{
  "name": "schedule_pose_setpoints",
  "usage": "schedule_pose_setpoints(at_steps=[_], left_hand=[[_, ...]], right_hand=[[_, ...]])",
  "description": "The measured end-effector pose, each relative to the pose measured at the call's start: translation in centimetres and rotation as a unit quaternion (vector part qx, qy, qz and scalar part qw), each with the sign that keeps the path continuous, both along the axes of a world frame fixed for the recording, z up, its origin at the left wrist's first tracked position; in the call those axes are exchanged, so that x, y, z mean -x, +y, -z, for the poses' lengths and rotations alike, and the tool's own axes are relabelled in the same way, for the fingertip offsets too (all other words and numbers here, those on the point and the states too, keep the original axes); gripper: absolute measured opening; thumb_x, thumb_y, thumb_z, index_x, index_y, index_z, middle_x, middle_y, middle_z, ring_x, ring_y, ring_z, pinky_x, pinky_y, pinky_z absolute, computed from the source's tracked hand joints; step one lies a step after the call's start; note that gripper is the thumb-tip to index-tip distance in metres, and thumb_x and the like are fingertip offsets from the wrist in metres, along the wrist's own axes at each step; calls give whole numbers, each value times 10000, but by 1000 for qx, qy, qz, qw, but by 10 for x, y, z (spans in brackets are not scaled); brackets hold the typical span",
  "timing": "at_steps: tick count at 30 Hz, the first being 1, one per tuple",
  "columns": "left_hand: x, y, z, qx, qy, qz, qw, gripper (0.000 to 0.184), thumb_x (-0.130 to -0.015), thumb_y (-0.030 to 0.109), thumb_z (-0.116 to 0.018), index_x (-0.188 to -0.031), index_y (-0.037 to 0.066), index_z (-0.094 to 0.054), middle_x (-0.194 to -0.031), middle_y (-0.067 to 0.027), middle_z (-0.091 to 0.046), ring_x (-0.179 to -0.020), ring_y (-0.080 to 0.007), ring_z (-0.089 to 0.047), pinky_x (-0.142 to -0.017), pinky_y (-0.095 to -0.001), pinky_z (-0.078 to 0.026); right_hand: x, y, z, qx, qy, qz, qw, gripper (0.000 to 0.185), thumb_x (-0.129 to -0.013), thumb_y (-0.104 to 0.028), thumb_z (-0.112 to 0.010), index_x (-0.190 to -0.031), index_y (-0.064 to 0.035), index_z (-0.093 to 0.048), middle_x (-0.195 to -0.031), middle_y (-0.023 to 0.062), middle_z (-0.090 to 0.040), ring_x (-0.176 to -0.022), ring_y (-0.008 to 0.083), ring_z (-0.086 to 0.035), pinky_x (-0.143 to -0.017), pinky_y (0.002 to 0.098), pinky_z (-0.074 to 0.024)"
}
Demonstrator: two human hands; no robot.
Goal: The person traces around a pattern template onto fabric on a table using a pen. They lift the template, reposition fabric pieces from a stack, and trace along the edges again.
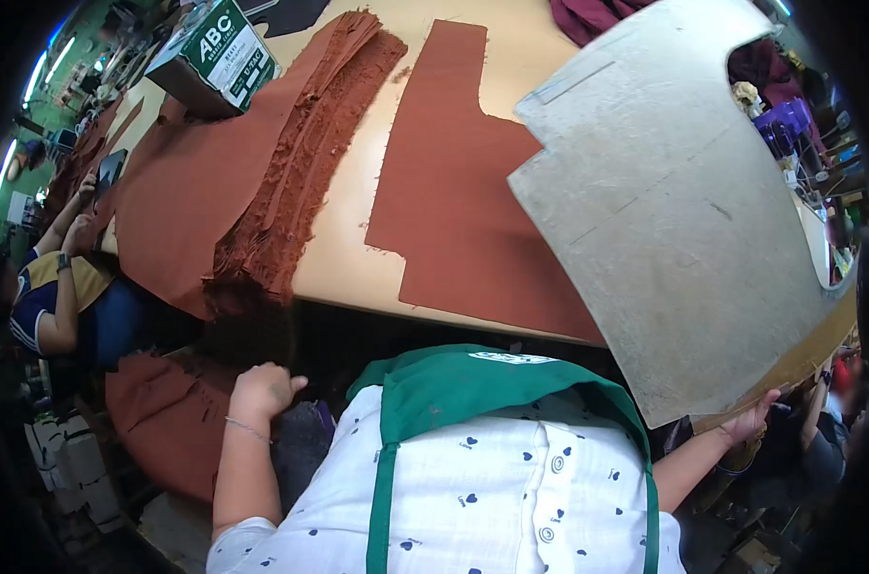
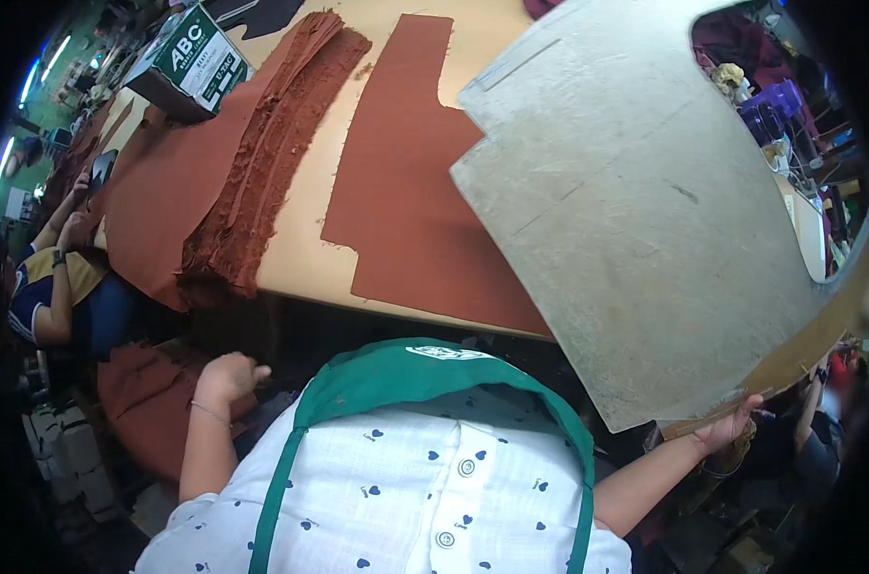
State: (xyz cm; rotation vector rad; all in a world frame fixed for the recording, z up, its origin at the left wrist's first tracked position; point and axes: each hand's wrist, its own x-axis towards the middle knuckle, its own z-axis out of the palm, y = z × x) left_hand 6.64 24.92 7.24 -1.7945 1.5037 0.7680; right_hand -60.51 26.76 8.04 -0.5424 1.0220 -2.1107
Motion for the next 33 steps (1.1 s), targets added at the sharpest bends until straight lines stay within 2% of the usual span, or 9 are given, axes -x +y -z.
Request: schedule_pose_setpoints(at_steps=[2, 5, 9, 10, 13, 14, 22, 28, 33], left_hand=[[10, -17, -19, 212, 132, -35, 968, 372, -862, 336, -457, -1043, 32, -573, -986, -199, -583, -924, -327, -555, -793, -377, -441], [41, -84, -23, 471, 414, -101, 773, 533, -891, 433, -391, -1137, -25, -505, -1025, -169, -575, -919, -259, -563, -804, -330, -421], [64, -192, 6, 234, 642, -395, 614, 633, -893, 509, -321, -1292, 18, -330, -1201, -96, -487, -1032, -196, -499, -900, -314, -367], [67, -205, 9, 113, 764, -393, 500, 557, -893, 394, -426, -1287, 14, -324, -1200, -109, -476, -1033, -188, -485, -922, -332, -358], [67, -210, 11, 231, 684, -268, 638, 482, -850, 183, -527, -1259, -2, -351, -1180, -117, -475, -1035, -179, -477, -930, -329, -355], [73, -205, 9, 268, 690, -260, 620, 465, -781, 7, -533, -1215, -16, -369, -1133, -122, -496, -1028, -182, -485, -918, -325, -367], [62, -187, 45, 282, 655, -311, 628, 435, -760, -29, -503, -1172, -24, -362, -1095, -134, -516, -996, -196, -505, -880, -294, -387], [64, -219, 65, 297, 577, -271, 711, 497, -735, 4, -544, -1196, -40, -361, -1081, -143, -527, -970, -192, -521, -862, -281, -393], [87, -212, 47, 379, 430, -193, 796, 581, -706, 131, -634, -1192, -62, -381, -1088, -194, -528, -999, -244, -520, -860, -308, -403]], right_hand=[[-14, -20, 4, -22, 21, 2, 1000, 469, -836, -317, -554, -1193, -29, -459, -1179, 83, -516, -1057, 230, -486, -920, 377, -360], [-41, -54, 10, -8, -15, -123, 992, 437, -845, -308, -541, -1170, -24, -472, -1147, 93, -529, -1033, 224, -501, -914, 370, -369], [-41, -105, 62, -45, 57, -138, 988, 344, -833, -188, -576, -1124, -21, -501, -1050, 47, -562, -947, 144, -532, -833, 276, -413], [-56, -115, 59, -56, 82, -129, 987, 312, -829, -163, -582, -1098, -20, -514, -1016, 33, -567, -912, 123, -533, -804, 253, -414], [-104, -139, 51, -168, 198, -81, 962, 216, -827, -138, -584, -995, -4, -557, -905, -4, -583, -778, 103, -543, -720, 232, -427], [-109, -145, 53, -180, 248, -87, 948, 211, -820, -150, -591, -965, 1, -565, -867, 4, -588, -753, 103, -543, -696, 237, -430], [-114, -196, 70, -341, 540, -70, 766, 339, -752, -302, -632, -821, 25, -583, -652, 137, -577, -606, 194, -553, -582, 310, -434], [-108, -221, 73, -407, 594, -76, 690, 413, -747, -363, -615, -962, -14, -564, -789, 197, -612, -764, 337, -596, -677, 377, -456], [-119, -228, 61, -447, 630, -77, 631, 453, -770, -367, -584, -1111, -78, -505, -937, 197, -604, -896, 330, -580, -763, 385, -452]])
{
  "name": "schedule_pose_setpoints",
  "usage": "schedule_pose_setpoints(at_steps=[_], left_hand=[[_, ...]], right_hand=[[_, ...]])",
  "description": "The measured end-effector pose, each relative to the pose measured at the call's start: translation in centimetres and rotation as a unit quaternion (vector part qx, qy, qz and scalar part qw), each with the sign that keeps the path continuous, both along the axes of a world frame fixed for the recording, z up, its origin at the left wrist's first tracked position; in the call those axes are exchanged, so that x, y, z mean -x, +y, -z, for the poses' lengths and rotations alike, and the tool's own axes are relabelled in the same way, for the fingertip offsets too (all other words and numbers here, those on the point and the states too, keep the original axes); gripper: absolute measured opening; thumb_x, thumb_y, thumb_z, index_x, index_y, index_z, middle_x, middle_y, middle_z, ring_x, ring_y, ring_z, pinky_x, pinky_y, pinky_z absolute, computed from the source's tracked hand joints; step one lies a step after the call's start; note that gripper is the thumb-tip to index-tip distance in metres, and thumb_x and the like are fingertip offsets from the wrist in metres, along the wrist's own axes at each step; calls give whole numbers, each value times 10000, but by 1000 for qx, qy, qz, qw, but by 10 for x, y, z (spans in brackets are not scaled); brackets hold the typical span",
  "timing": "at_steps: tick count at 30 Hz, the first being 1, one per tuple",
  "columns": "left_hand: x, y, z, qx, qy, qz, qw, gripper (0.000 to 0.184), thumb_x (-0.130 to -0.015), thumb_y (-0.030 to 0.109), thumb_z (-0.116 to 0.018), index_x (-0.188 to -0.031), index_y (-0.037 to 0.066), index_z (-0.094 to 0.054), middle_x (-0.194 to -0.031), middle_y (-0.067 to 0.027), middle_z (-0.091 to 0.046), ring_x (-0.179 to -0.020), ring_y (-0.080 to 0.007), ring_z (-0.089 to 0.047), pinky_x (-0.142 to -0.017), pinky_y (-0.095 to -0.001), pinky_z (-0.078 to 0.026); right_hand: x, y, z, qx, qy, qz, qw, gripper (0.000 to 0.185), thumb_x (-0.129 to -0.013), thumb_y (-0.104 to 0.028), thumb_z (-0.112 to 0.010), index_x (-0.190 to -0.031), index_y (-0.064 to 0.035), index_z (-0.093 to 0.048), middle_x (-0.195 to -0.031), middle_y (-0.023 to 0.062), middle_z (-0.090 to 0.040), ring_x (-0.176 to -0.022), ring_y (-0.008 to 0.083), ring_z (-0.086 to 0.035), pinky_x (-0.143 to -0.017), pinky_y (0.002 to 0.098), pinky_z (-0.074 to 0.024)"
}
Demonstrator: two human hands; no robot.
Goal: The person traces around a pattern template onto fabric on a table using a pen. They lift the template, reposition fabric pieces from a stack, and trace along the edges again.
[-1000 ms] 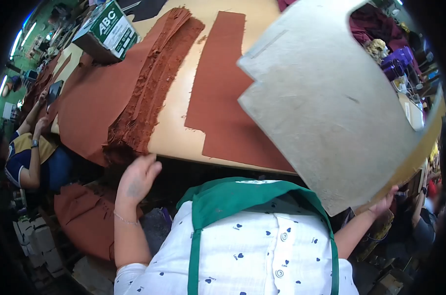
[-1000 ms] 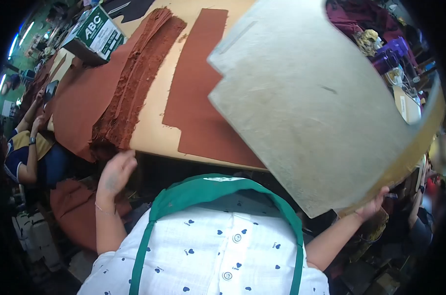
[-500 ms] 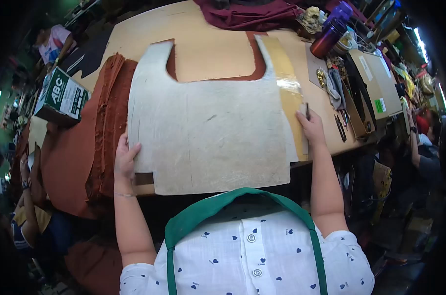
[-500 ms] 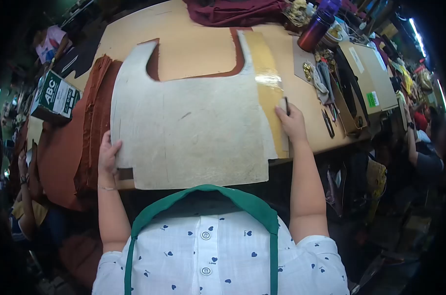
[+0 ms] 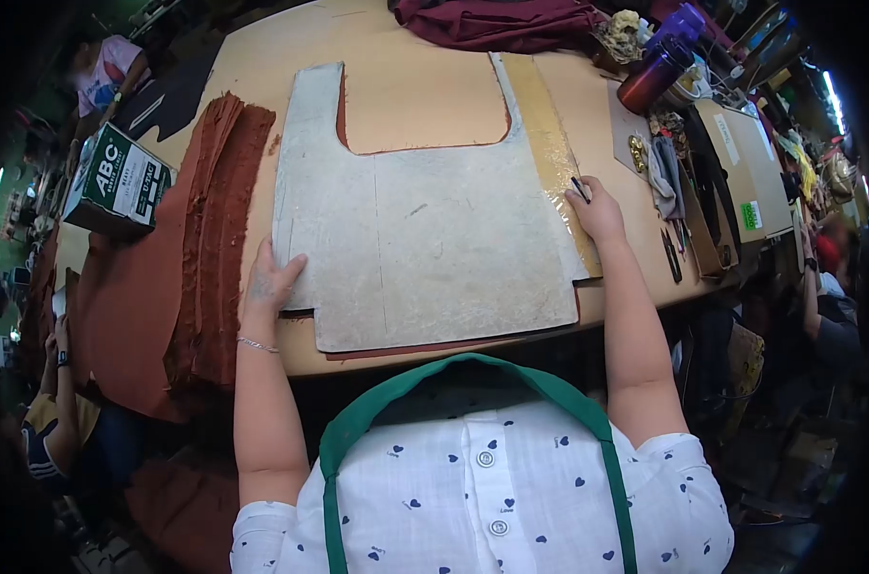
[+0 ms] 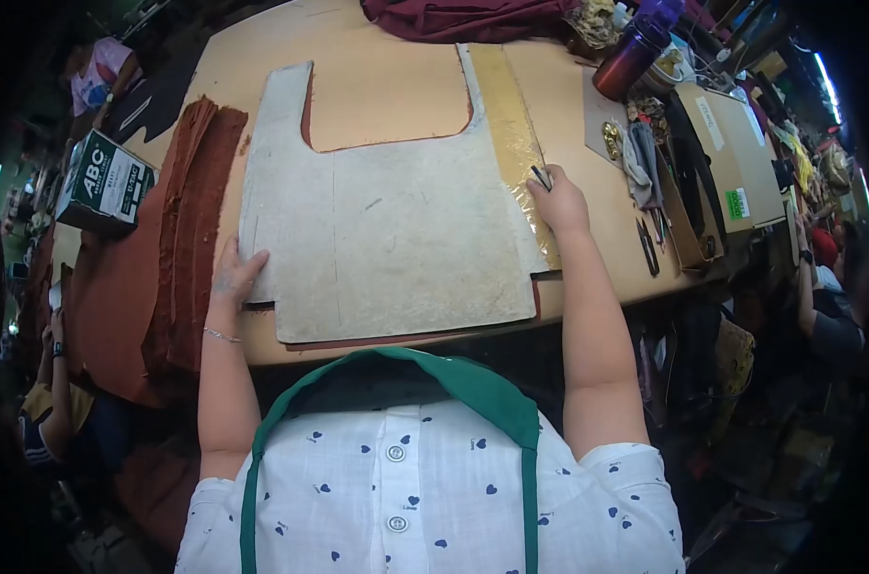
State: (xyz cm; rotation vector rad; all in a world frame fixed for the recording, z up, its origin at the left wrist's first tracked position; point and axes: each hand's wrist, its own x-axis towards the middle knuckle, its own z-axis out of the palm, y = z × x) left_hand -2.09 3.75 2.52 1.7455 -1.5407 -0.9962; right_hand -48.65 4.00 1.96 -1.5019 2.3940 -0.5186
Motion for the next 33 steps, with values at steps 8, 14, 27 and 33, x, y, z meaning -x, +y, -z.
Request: schedule_pose_setpoints(at_steps=[8, 14, 27, 33], left_hand=[[-12, -13, 35, 79, -130, 28, 988, 665, -653, 257, -697, -1178, -40, -417, -1056, -274, -513, -1000, -373, -497, -868, -392, -398], [-3, -8, 8, 84, -187, 40, 978, 664, -636, 238, -711, -1181, -28, -441, -1050, -234, -518, -976, -321, -511, -853, -367, -406], [-6, -6, 16, 81, -152, 19, 985, 708, -631, 228, -722, -1221, -7, -411, -1121, -209, -482, -1031, -292, -488, -881, -351, -393], [-11, -4, 20, 93, -227, 48, 968, 726, -638, 267, -724, -1224, -12, -399, -1176, -231, -436, -1110, -345, -415, -942, -370, -339]], right_hand=[[6, -13, -2, -53, 65, -37, 996, 487, -782, -374, -563, -1179, -100, -501, -1004, 187, -590, -952, 325, -559, -823, 376, -435], [10, -17, -28, -175, 86, -110, 975, 662, -713, -417, -626, -1253, -88, -431, -1106, 189, -548, -1031, 302, -526, -892, 345, -400], [9, -3, -19, -111, 55, -52, 991, 620, -660, -398, -701, -1058, 20, -473, -1024, 233, -564, -962, 339, -553, -813, 376, -431], [19, 1, -1, -47, 66, -87, 993, 527, -666, -407, -697, -881, 21, -477, -831, 247, -577, -803, 371, -571, -701, 400, -436]])
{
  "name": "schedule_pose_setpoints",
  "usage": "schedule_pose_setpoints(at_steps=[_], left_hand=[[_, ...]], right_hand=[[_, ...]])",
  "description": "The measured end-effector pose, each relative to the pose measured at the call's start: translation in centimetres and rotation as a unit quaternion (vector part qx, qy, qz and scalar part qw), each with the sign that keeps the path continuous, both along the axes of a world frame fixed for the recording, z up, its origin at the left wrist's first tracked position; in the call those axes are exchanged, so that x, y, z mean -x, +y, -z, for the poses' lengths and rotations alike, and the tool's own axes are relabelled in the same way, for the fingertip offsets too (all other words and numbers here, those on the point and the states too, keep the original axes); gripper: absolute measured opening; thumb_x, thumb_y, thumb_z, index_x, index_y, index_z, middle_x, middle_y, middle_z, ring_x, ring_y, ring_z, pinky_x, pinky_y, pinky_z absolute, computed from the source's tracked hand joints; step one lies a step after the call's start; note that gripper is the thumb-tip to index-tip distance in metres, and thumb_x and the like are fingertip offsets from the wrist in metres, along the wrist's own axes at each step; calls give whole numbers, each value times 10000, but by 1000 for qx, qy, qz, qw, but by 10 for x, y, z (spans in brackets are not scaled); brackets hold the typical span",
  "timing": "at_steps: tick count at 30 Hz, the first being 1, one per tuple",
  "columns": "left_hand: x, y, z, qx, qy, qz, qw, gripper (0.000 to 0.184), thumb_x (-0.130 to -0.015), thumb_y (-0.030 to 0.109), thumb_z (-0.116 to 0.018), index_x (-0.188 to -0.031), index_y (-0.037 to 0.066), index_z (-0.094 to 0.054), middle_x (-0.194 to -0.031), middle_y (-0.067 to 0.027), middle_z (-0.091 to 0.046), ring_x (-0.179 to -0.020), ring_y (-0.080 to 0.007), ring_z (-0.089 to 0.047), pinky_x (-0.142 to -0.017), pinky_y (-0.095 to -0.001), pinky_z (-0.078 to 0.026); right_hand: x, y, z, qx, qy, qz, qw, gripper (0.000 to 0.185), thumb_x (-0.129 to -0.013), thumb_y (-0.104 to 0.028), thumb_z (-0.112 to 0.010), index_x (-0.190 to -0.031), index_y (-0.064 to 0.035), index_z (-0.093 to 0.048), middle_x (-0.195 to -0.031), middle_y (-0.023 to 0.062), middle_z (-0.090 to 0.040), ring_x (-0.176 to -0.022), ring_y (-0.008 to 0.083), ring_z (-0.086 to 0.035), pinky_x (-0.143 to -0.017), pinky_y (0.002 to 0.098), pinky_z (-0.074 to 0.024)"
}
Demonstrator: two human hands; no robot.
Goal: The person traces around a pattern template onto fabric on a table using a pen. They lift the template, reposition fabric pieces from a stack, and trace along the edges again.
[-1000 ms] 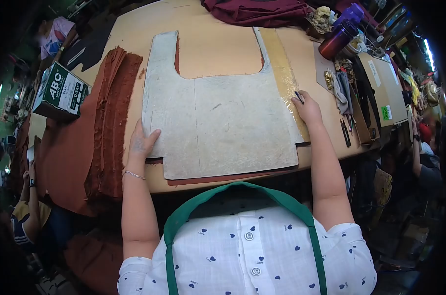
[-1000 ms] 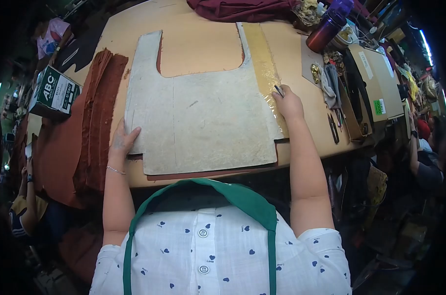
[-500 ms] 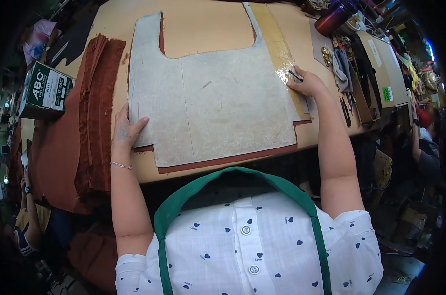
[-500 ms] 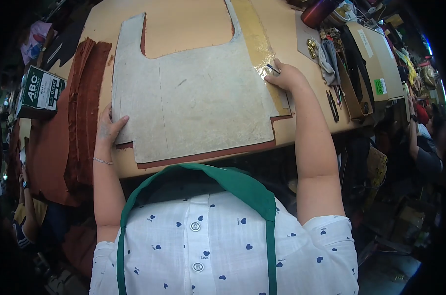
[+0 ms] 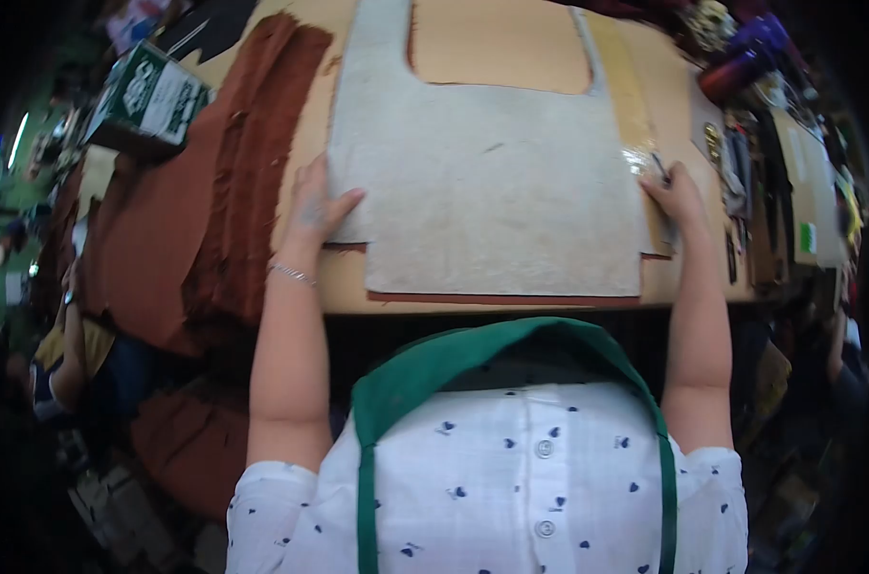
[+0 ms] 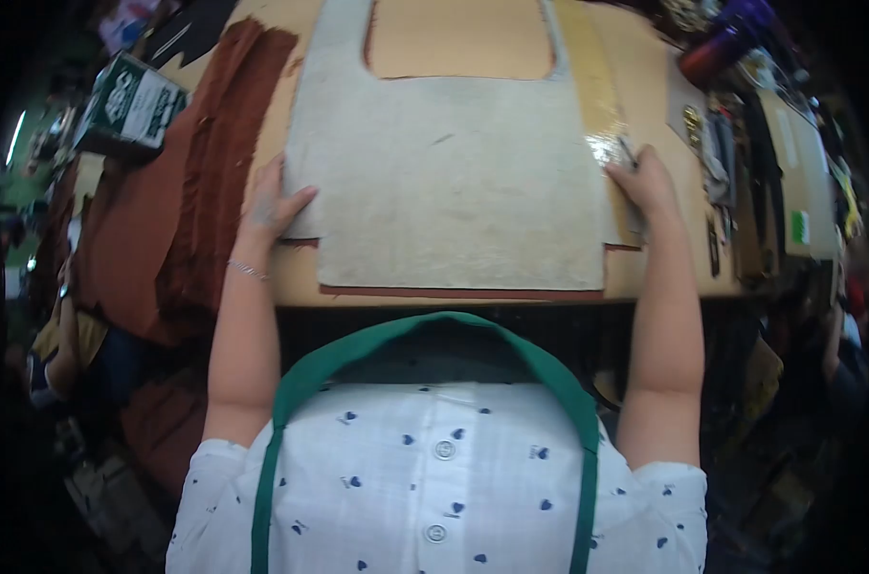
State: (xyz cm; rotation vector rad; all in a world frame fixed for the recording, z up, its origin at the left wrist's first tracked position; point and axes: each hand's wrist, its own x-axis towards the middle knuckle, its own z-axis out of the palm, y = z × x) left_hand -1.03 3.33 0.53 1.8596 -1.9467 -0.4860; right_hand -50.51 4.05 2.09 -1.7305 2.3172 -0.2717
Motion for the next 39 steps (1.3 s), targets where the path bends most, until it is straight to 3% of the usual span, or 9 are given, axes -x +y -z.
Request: schedule_pose_setpoints(at_steps=[4, 8, 11, 17, 23, 27, 30, 34, 39], left_hand=[[11, 16, -20, 28, -103, -26, 994, 761, -601, 310, -754, -1224, 40, -410, -1222, -217, -390, -1148, -367, -355, -946, -420, -312], [11, 73, -42, 140, -92, 102, 981, 728, -613, 379, -730, -1216, 85, -448, -1304, -153, -347, -1224, -367, -278, -968, -466, -274], [27, 121, -41, 60, -107, 240, 963, 602, -643, 346, -713, -1175, 155, -505, -1335, -67, -346, -1272, -325, -240, -959, -551, -228], [47, 117, -15, 35, -78, 314, 946, 405, -719, 263, -654, -1112, 213, -571, -1290, -42, -413, -1252, -302, -295, -952, -587, -208], [50, 110, -18, 55, -83, 307, 947, 319, -732, 239, -640, -1048, 211, -609, -1232, -37, -466, -1217, -282, -351, -955, -559, -236], [55, 102, -14, 88, -61, 280, 954, 261, -749, 223, -624, -1009, 202, -627, -1212, -33, -481, -1199, -267, -375, -948, -545, -258], [58, 104, -10, 107, -52, 274, 954, 246, -761, 200, -616, -1005, 175, -630, -1181, -46, -504, -1170, -270, -406, -950, -502, -284], [52, 100, -14, 122, 33, 265, 956, 211, -791, 166, -589, -979, 80, -630, -1122, -111, -534, -1100, -284, -469, -920, -413, -356], [9, 47, -4, 130, 139, 15, 982, 294, -830, 192, -559, -1015, -37, -576, -1001, -167, -563, -913, -257, -560, -787, -324, -442]], right_hand=[[-2, 4, 3, 18, 5, 12, 1000, 491, -677, -381, -697, -837, 36, -492, -807, 240, -573, -767, 367, -564, -679, 396, -427], [-14, 73, -11, 178, 4, 21, 984, 360, -737, -291, -671, -807, 19, -502, -687, 121, -542, -642, 261, -516, -641, 344, -425], [-12, 158, -4, 42, -218, 142, 965, 275, -793, -263, -630, -767, -13, -518, -653, 22, -532, -583, 100, -482, -540, 256, -418], [-75, 196, -4, 26, -587, 246, 771, 164, -801, -166, -618, -827, -62, -494, -778, 78, -619, -635, 111, -593, -409, 180, -348], [-80, 175, -12, 124, -582, 243, 766, 169, -799, -169, -618, -840, -60, -495, -813, 81, -630, -600, 83, -574, -398, 157, -282], [-74, 166, 8, 168, -427, 187, 868, 232, -778, -196, -633, -838, -3, -519, -753, 96, -610, -618, 128, -572, -497, 224, -419], [-64, 151, -9, 171, -171, 139, 960, 305, -731, -215, -671, -843, 31, -529, -726, 130, -590, -647, 220, -578, -602, 315, -464], [-18, 108, 14, 242, -60, 103, 963, 339, -696, -222, -682, -854, 45, -546, -741, 168, -584, -696, 306, -570, -664, 372, -455], [-8, 70, 9, 125, -104, 128, 978, 341, -687, -257, -672, -816, 41, -570, -750, 186, -589, -711, 314, -573, -674, 376, -452]])
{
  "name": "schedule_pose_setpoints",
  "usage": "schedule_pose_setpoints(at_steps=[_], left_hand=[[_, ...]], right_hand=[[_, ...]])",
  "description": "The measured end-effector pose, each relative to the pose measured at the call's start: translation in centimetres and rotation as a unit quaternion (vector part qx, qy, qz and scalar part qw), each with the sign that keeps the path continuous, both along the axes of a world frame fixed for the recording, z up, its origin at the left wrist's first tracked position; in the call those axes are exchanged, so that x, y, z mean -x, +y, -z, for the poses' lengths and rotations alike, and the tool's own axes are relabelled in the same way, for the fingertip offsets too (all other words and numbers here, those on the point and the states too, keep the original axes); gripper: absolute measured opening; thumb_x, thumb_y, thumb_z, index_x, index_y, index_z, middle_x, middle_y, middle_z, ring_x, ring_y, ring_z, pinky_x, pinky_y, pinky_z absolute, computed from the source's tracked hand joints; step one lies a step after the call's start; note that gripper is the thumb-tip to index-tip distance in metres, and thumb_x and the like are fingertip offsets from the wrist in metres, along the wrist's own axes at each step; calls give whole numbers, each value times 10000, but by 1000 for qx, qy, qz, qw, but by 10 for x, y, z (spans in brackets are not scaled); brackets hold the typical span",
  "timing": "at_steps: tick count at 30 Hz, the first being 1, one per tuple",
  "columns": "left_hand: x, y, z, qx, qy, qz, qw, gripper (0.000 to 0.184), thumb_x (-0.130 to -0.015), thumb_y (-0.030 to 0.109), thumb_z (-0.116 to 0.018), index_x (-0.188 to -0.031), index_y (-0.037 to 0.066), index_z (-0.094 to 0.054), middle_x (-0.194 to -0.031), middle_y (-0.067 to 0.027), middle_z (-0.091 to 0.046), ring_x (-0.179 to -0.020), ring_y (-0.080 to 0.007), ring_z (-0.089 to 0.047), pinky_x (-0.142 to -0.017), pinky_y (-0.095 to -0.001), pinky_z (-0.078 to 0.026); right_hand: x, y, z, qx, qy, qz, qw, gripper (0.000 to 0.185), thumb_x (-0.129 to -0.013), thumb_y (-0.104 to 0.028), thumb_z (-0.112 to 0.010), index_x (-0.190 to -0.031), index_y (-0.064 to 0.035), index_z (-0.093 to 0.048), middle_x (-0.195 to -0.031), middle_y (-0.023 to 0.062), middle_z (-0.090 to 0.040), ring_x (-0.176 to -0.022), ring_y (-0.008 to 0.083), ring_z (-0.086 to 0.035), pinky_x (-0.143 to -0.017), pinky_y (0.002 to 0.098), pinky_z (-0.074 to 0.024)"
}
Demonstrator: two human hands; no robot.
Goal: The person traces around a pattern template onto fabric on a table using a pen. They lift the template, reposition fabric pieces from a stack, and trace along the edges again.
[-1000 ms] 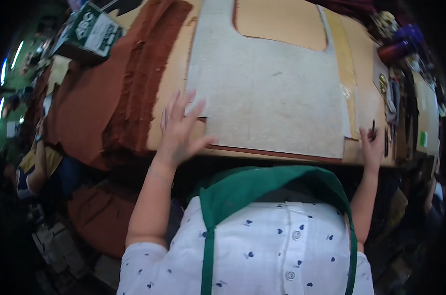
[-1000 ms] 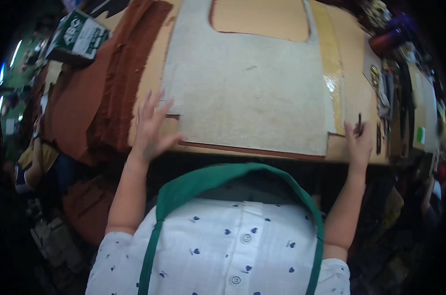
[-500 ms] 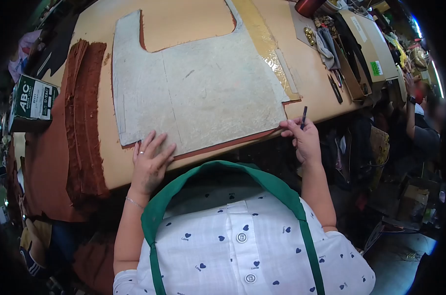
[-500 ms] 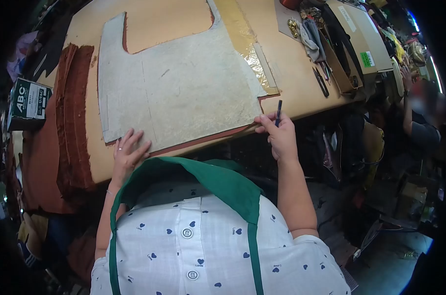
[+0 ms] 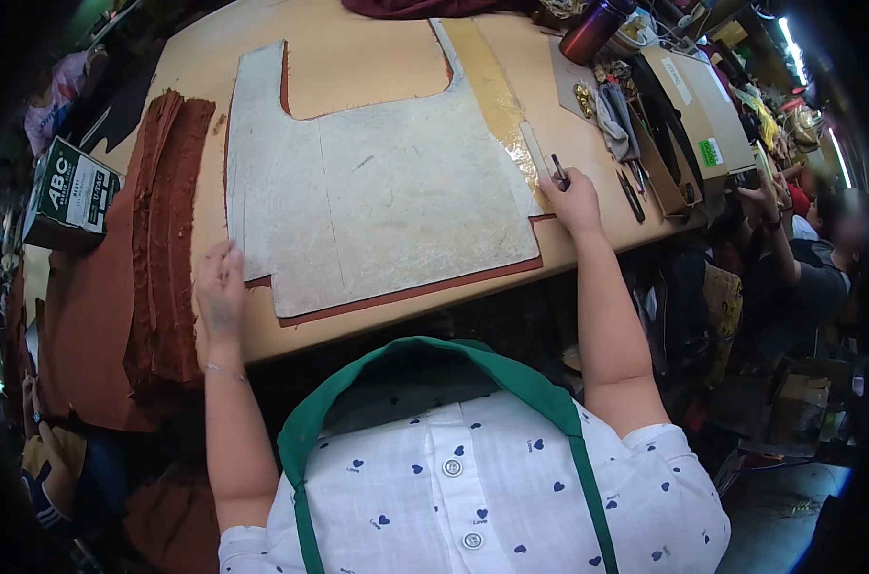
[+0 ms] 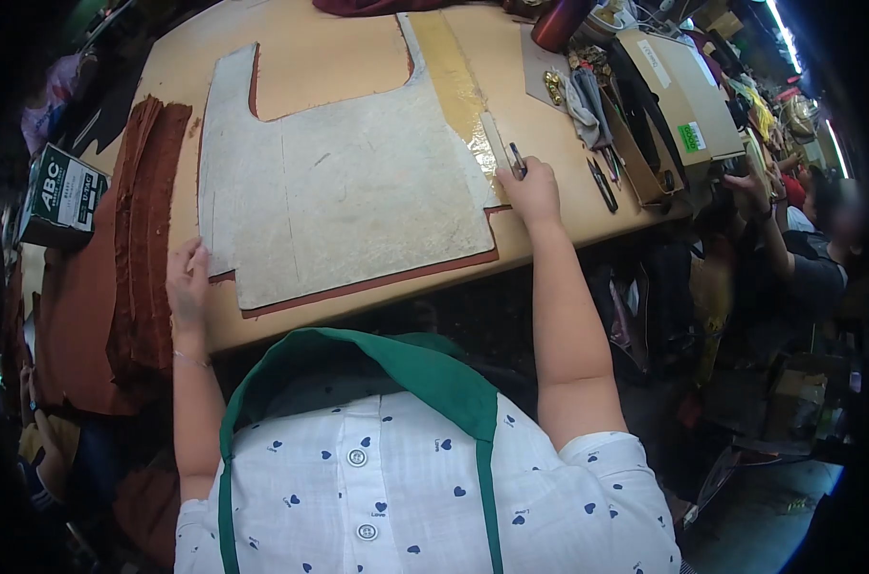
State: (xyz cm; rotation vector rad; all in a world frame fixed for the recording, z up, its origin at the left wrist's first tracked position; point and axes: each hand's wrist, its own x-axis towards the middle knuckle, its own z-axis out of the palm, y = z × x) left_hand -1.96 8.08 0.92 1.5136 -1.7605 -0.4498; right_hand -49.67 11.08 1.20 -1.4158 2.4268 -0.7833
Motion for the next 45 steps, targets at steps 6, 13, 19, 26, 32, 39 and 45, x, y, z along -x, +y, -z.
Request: schedule_pose_setpoints(at_steps=[6, 13, 19, 26, 32, 39, 45], left_hand=[[-15, -44, 7, -166, 55, -77, 982, 442, -773, 237, -631, -1067, -74, -523, -828, -95, -574, -762, -148, -554, -692, -260, -447], [-7, -59, -11, -251, 171, -71, 950, 420, -731, 168, -678, -1035, -47, -484, -789, -48, -552, -717, -110, -530, -641, -243, -452], [-7, -55, 6, -273, 271, 4, 923, 518, -732, 23, -624, -1179, -45, -372, -1057, -154, -561, -930, -191, -556, -822, -290, -433], [7, -46, -14, -273, 162, -6, 948, 614, -681, 37, -647, -1220, -21, -358, -1107, -144, -520, -989, -207, -518, -846, -304, -411], [12, -39, -20, -242, 79, 15, 967, 702, -632, 110, -701, -1227, -33, -356, -1123, -172, -485, -1024, -254, -486, -890, -322, -380], [8, -37, -15, -168, -63, 20, 984, 773, -630, 261, -708, -1235, -64, -354, -1156, -231, -462, -1078, -310, -453, -924, -356, -350], [-1, -47, -3, -148, -136, 12, 980, 719, -706, 318, -659, -1232, -62, -351, -1130, -258, -451, -1069, -350, -440, -918, -380, -351]], right_hand=[[8, -9, 1, -41, -56, -25, 997, 370, -664, -298, -692, -792, 23, -561, -717, 149, -579, -676, 256, -572, -645, 339, -451], [10, -11, -4, -63, -80, -36, 994, 416, -640, -305, -720, -828, 21, -542, -723, 144, -573, -671, 256, -565, -635, 343, -447], [11, -11, 2, -47, -55, -36, 997, 424, -647, -296, -715, -845, 36, -540, -760, 174, -586, -706, 273, -576, -649, 350, -445], [12, -10, -2, -31, -82, -61, 994, 407, -649, -250, -731, -866, 38, -541, -750, 167, -584, -692, 265, -566, -648, 341, -440], [10, -6, -8, -45, -54, -76, 995, 394, -644, -233, -742, -844, 34, -532, -735, 170, -576, -667, 264, -556, -625, 344, -435], [6, -2, -7, -35, -6, -84, 996, 400, -638, -257, -747, -829, 38, -557, -741, 173, -571, -660, 287, -545, -629, 347, -443], [12, 2, 5, -19, 2, -86, 996, 440, -656, -273, -736, -972, -2, -596, -807, 153, -545, -727, 275, -547, -686, 344, -454]])
